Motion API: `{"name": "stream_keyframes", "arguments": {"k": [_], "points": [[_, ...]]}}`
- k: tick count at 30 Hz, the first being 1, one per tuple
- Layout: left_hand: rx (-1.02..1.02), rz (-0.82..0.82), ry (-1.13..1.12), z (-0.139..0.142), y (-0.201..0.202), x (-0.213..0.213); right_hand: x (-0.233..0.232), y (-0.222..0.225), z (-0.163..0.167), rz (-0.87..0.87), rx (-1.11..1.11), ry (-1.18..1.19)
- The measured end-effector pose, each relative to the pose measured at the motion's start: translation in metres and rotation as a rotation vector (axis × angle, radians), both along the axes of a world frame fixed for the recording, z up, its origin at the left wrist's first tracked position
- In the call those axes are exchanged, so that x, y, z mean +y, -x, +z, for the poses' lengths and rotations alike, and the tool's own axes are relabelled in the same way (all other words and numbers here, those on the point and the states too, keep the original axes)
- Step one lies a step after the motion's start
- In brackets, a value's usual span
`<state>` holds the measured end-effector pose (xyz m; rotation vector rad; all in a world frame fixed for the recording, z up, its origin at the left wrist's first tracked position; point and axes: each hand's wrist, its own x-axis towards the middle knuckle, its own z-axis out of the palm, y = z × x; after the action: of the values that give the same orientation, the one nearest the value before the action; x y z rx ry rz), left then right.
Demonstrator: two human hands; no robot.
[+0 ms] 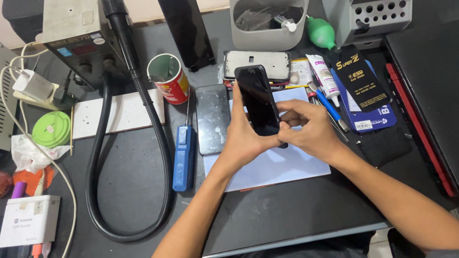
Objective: The person disassembles a smartphone by removing the back cover and battery, then reassembles it by placing the battery back and snapping the cover on. The person also handles a second smartphone, removing its back cover and using a screwdriver on internal components.
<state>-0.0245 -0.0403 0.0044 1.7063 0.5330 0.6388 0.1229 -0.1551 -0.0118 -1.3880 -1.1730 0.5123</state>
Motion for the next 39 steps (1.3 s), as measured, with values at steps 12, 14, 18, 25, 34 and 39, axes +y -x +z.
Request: {"name": "stream_keyframes", "arguments": {"k": [12,14,18,25,34,39], "points": [[-0.018,-0.007,-0.105,0.008,0.000,-0.007,-0.001,-0.002,-0.004,-0.134,-0.098,0.018],[-0.024,-0.010,-0.096,0.011,-0.001,-0.007,0.000,-0.003,-0.002,-0.066,-0.011,-0.019],[-0.015,-0.032,-0.099,0.016,0.000,-0.008,-0.001,-0.003,0.004,-0.015,0.029,-0.060],[0.036,-0.035,-0.163,0.019,0.004,-0.010,-0.002,-0.003,0.002,-0.061,0.010,-0.074],[0.090,-0.035,-0.218,0.014,0.003,-0.010,-0.002,-0.013,-0.021,-0.064,0.104,-0.090],[0.170,-0.041,-0.218,0.017,0.004,-0.011,0.000,-0.015,-0.026,-0.109,0.096,-0.076]]}}
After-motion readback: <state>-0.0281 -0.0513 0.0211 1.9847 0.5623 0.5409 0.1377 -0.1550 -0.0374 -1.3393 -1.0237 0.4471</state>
